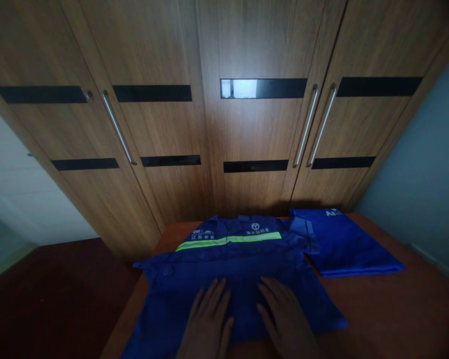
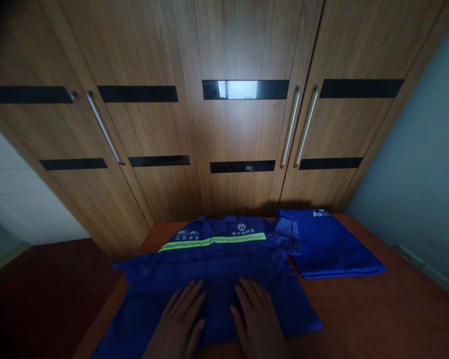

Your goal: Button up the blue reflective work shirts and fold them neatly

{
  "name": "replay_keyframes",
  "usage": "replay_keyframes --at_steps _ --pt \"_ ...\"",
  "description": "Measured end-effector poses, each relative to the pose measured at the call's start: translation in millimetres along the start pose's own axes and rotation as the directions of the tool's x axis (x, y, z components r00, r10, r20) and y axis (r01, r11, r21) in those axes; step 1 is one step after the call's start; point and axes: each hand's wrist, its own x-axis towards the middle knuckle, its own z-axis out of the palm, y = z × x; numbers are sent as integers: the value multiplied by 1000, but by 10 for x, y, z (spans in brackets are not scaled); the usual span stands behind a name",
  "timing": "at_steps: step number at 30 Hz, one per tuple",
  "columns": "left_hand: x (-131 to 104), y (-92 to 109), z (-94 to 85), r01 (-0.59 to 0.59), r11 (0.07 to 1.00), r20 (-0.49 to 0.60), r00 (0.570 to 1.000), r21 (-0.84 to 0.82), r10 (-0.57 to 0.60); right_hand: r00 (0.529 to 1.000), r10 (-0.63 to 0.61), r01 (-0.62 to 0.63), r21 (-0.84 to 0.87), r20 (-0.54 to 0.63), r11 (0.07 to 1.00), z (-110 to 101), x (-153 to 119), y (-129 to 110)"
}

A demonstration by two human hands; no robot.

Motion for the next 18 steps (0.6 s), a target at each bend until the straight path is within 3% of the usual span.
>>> replay_keyframes --at_steps 3,7,14,18 --pt "76 201 200 -2 999 63 998 36 0 998 -31 32 -27 47 999 143 -31 -171" --pt "31 148 356 21 999 117 993 44 -26 996 -12 17 -58 86 998 246 -110 -98" --pt "80 63 292 -9 999 84 996 36 6 991 32 -30 -20 132 999 181 -54 -182" --pt "118 95 330 10 999 75 997 30 -12 991 -23 18 38 132 999 193 69 -302"
